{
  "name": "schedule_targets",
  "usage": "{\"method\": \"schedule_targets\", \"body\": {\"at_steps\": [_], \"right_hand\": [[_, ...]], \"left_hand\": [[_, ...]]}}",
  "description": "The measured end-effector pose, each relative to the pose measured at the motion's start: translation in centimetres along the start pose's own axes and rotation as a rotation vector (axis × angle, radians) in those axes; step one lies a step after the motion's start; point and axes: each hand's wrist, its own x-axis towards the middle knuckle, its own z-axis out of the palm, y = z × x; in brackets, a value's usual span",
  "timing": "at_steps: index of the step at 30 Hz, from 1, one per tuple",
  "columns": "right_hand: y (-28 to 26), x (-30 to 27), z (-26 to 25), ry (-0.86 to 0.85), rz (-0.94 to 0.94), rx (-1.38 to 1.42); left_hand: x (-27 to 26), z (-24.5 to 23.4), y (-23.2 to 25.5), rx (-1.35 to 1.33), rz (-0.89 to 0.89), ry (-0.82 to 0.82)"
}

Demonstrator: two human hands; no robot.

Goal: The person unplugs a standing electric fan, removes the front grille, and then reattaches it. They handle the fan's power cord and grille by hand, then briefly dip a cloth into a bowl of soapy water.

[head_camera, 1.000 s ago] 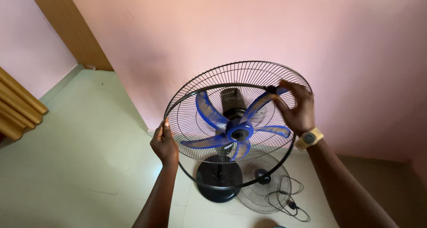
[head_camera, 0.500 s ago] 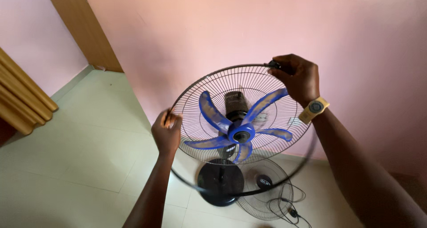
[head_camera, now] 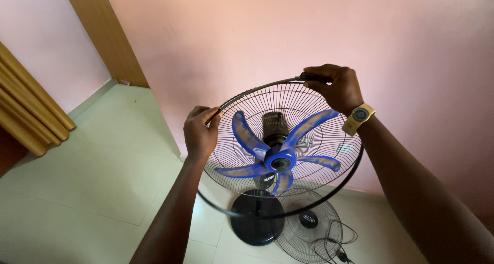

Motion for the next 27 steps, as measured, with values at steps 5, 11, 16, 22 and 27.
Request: {"method": "schedule_targets", "body": {"at_steps": [5,11,16,22,27], "right_hand": [[-0.2,0.2,0.3,-0.027,0.021,-0.005],[-0.1,0.5,0.1,-0.071,0.018,-0.066],[0.3,0.4,0.2,-0.098,0.026,-0.064],[2.2,-0.4,-0.4,-0.080,-0.021,-0.151],[2.7,0.0,-0.1,-0.028,-0.137,-0.177]], "left_hand": [[-0.1,0.5,-0.5,-0.007,-0.067,0.011],[0.6,1.4,-1.7,0.007,0.100,0.092],[1.1,1.3,-2.7,-0.111,-0.057,-0.030],[0.7,0.9,-3.4,-0.126,-0.117,-0.038],[0.9,0.4,-3.5,-0.148,-0.188,-0.092]]}}
